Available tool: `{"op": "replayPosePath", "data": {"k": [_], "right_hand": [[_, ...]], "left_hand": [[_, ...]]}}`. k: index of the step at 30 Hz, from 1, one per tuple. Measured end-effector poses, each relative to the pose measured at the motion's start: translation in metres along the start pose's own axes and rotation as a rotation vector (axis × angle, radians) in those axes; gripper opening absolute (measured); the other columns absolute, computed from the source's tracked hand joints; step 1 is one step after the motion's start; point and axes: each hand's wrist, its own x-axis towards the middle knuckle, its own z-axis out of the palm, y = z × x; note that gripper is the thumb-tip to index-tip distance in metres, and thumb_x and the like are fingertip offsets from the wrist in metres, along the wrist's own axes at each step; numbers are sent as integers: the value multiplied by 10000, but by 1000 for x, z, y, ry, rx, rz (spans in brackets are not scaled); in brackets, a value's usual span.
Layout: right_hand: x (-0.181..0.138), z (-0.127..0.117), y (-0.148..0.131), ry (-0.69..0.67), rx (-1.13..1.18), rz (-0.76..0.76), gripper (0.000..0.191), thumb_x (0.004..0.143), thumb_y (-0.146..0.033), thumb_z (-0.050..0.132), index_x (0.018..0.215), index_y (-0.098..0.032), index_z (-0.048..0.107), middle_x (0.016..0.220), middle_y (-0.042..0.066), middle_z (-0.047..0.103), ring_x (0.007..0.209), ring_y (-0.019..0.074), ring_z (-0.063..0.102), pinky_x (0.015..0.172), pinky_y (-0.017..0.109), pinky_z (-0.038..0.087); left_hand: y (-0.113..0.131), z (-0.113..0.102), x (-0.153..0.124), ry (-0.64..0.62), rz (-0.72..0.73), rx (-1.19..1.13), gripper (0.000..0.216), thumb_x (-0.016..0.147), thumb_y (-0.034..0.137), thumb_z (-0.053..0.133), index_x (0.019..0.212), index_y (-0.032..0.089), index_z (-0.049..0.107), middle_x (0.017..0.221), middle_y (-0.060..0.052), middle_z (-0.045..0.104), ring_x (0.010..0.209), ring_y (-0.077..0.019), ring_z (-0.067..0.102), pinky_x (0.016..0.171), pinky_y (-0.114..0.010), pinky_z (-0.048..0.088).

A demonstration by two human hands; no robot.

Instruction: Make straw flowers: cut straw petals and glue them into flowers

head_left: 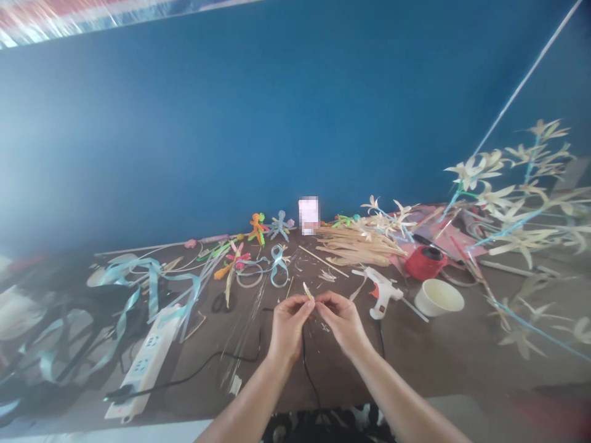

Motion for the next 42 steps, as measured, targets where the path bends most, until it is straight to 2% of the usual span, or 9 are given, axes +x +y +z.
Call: {"op": "replayPosePath", "data": {"k": [5, 15, 20, 24, 29, 34, 38, 42], "right_hand": [[1, -2, 2, 12, -97, -31, 145, 731, -269, 557, 786, -164, 641, 642, 9, 584, 618, 130, 516, 588, 233, 392], [0, -2, -1, 11, -252, -73, 178, 739, -280, 533, 806, -183, 667, 629, 5, 576, 606, 129, 510, 565, 225, 381], [0, -5, -6, 10, -342, -85, 204, 742, -289, 506, 838, -188, 655, 672, 17, 596, 616, 141, 527, 571, 238, 397], [2, -11, -15, 58, -387, -110, 186, 735, -294, 507, 819, -180, 628, 698, 23, 597, 591, 137, 516, 553, 239, 393], [6, -15, -24, -30, -362, -71, 159, 720, -308, 538, 789, -184, 610, 683, 16, 586, 599, 140, 509, 561, 245, 390], [9, -15, -26, -61, -362, -68, 139, 697, -308, 559, 713, -178, 607, 668, 12, 584, 614, 141, 517, 576, 247, 389], [8, -17, -26, -81, -340, -31, 152, 707, -309, 553, 702, -167, 607, 657, 6, 580, 609, 130, 508, 574, 235, 380], [8, -18, -24, -89, -261, 36, 176, 705, -329, 559, 705, -159, 602, 639, 2, 578, 597, 123, 498, 555, 226, 370]], "left_hand": [[-1, -1, 1, 16, -25, -5, 124, 593, 197, 669, 698, 142, 632, 694, -9, 618, 617, -102, 536, 549, -197, 409], [-2, -3, 1, 10, 24, 58, 145, 583, 216, 673, 694, 140, 619, 675, -6, 590, 571, -85, 498, 500, -179, 388], [1, -2, 0, 41, -2, 65, 175, 569, 247, 680, 691, 139, 617, 679, -10, 585, 565, -85, 493, 467, -167, 375], [5, -2, 1, 42, -50, 127, 206, 558, 280, 680, 692, 135, 623, 638, -11, 587, 534, -90, 487, 464, -180, 379], [9, 0, 0, -50, -4, 269, 188, 589, 296, 657, 670, 128, 632, 510, 14, 540, 453, -71, 427, 437, -178, 327], [9, 1, -2, -90, 18, 363, 204, 608, 326, 637, 671, 132, 643, 502, 15, 538, 452, -77, 421, 446, -190, 314], [8, 1, -3, -98, 2, 342, 212, 603, 323, 643, 694, 132, 643, 535, 7, 561, 459, -75, 424, 448, -190, 312], [8, 0, -4, -132, -85, 240, 225, 597, 309, 653, 723, 124, 633, 531, 8, 549, 460, -68, 430, 448, -183, 317]]}}
